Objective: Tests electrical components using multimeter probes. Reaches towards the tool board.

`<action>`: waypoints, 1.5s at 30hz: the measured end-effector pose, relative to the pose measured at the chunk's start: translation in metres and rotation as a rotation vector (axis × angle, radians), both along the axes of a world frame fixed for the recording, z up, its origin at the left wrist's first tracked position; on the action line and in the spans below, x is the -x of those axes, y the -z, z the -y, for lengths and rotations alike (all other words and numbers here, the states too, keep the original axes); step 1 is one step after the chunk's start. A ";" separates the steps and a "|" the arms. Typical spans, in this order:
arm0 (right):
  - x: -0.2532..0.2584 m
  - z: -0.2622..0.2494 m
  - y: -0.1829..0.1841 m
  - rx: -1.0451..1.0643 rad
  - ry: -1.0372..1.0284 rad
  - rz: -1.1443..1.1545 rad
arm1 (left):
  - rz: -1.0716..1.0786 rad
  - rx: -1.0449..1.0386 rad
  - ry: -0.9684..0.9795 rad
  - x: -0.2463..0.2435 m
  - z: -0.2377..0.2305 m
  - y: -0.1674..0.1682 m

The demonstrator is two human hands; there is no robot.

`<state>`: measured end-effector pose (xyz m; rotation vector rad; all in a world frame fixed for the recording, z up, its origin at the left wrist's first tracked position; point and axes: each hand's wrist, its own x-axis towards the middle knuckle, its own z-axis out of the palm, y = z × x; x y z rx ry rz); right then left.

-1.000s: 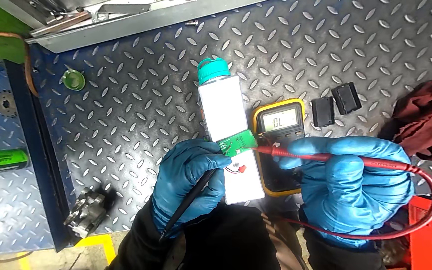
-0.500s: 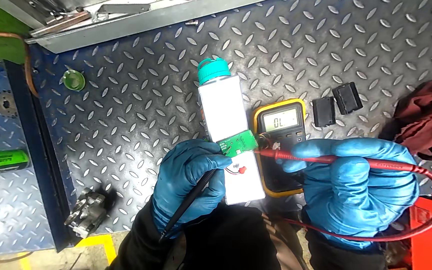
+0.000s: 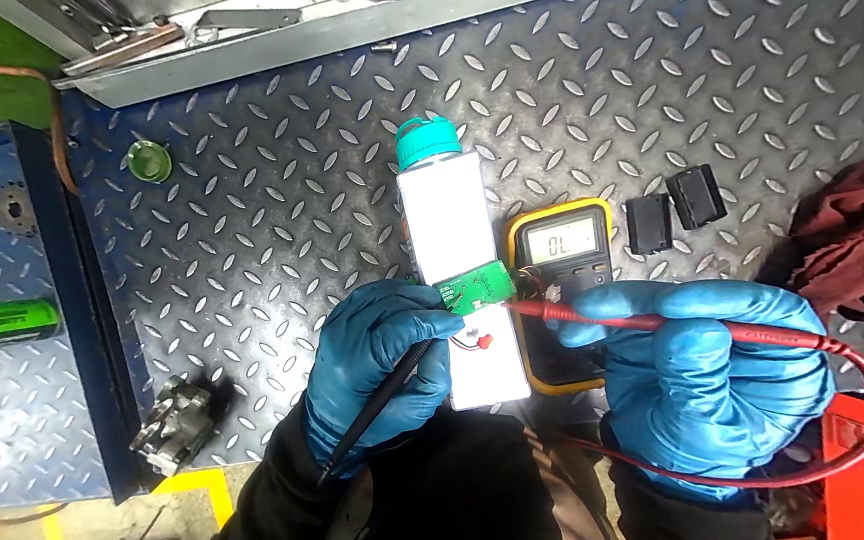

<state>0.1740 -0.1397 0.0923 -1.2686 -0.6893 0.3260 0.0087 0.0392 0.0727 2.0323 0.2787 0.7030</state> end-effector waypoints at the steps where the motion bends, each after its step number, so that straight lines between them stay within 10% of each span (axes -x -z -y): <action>1: -0.001 0.001 0.000 0.000 0.012 0.001 | -0.003 -0.001 0.000 0.000 0.000 0.000; 45: -0.004 0.003 0.000 0.005 0.004 -0.003 | -0.005 -0.012 -0.008 0.000 0.000 0.000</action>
